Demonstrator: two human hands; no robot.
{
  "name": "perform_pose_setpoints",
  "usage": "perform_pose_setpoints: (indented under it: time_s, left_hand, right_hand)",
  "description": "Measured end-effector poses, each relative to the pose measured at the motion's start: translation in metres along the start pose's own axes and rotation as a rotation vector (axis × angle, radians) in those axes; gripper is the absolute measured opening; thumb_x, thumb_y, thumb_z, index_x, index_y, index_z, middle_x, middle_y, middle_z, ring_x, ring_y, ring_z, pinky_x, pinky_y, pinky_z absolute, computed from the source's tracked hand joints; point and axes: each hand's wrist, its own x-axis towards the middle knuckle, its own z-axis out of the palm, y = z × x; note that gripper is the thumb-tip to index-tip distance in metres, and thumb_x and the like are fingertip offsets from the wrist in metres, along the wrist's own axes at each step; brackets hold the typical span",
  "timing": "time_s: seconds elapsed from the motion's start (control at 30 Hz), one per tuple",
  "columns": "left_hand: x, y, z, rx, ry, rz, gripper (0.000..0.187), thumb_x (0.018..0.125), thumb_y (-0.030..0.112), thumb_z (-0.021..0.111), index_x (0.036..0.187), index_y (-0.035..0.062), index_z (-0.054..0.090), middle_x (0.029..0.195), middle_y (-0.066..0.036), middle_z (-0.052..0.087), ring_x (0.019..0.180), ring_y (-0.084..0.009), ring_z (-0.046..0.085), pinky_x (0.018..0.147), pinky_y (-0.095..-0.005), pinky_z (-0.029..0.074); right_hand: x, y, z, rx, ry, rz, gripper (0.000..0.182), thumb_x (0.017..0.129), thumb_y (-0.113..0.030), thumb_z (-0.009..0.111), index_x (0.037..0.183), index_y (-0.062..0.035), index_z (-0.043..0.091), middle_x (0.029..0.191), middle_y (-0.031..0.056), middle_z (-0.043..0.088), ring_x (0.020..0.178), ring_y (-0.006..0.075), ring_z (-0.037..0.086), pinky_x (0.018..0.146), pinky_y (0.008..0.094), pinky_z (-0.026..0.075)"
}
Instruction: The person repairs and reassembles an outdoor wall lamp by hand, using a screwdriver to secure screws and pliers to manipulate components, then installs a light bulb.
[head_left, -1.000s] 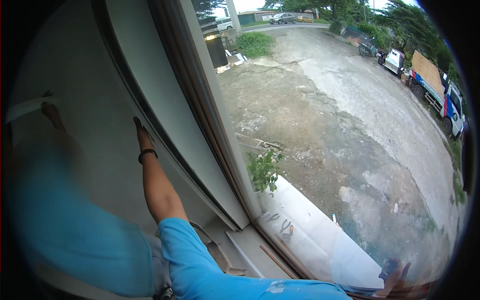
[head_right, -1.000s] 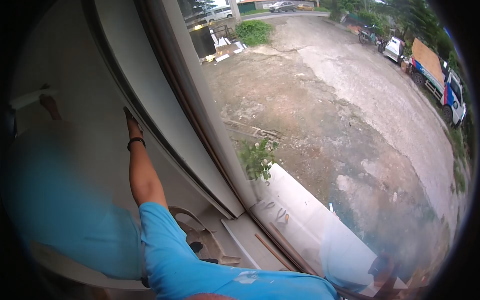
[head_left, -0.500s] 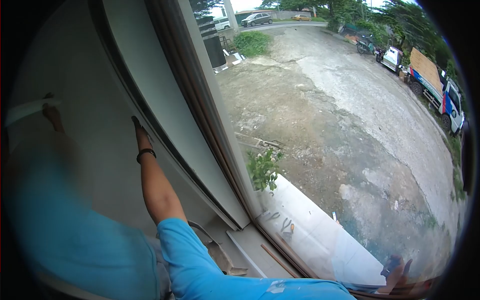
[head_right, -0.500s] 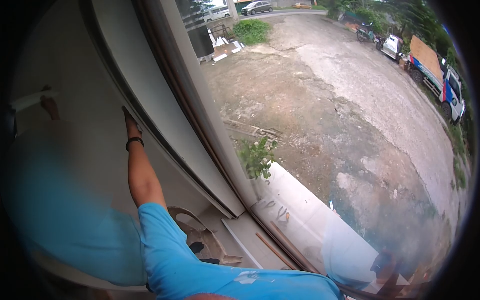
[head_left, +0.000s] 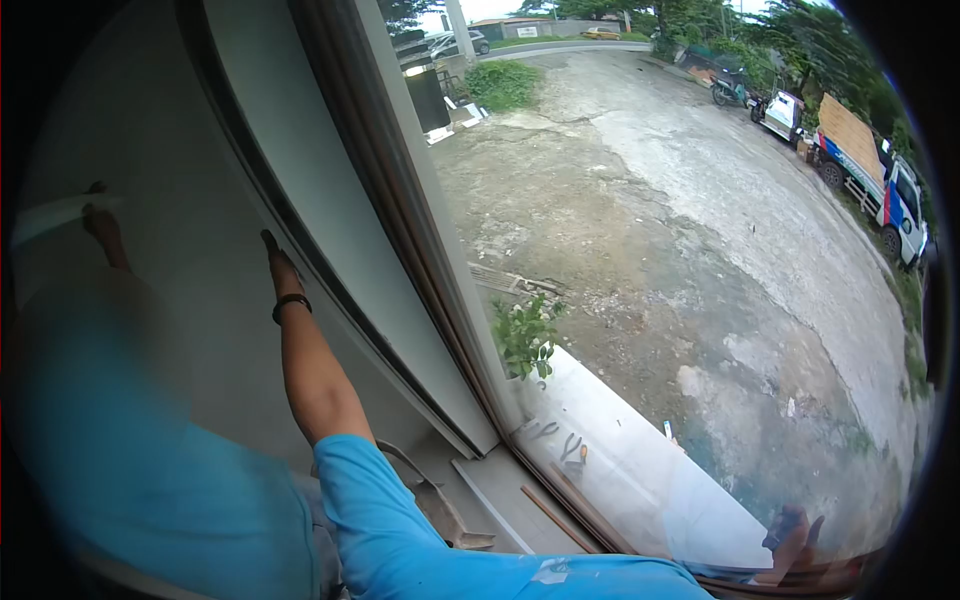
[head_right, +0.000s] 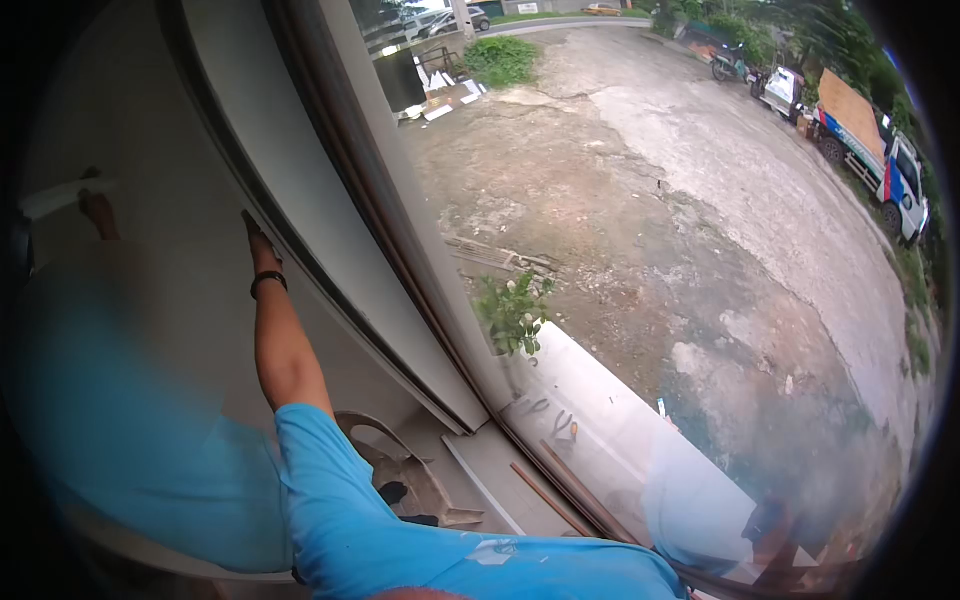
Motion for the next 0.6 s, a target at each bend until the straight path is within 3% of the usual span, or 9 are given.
perform_pose_setpoints:
  time_s: [0.43,0.5,0.6]
  left_hand:
    - [0.011,0.000,0.001,-0.114,-0.065,-0.003,0.104,0.090,0.088,0.030,0.167,0.0200,0.008,0.174,-0.009,0.006,0.160,-0.0303,0.007,0.125,-0.0574,0.006]
    - [0.048,-0.023,-0.009,-0.149,-0.101,-0.001,0.105,0.089,0.089,0.031,0.167,0.0206,0.008,0.174,-0.010,0.005,0.160,-0.0307,0.006,0.124,-0.0588,0.005]
    - [0.010,-0.003,-0.001,-0.089,-0.023,-0.033,0.105,0.090,0.088,0.031,0.167,0.0197,0.008,0.174,-0.010,0.005,0.160,-0.0304,0.005,0.124,-0.0578,0.006]
  right_hand:
    - [0.003,0.004,-0.001,-0.002,0.004,0.036,0.054,0.095,-0.045,0.065,0.129,-0.0038,0.054,0.107,0.0144,0.061,0.094,0.0290,0.062,0.080,0.0439,0.053]
    - [0.003,0.005,-0.003,-0.002,0.001,0.030,0.055,0.095,-0.045,0.065,0.129,-0.0038,0.054,0.107,0.0145,0.061,0.094,0.0290,0.062,0.080,0.0439,0.053]
    - [0.003,0.004,-0.007,-0.010,0.001,0.034,0.055,0.095,-0.046,0.065,0.130,-0.0039,0.054,0.107,0.0145,0.062,0.094,0.0290,0.063,0.080,0.0438,0.053]
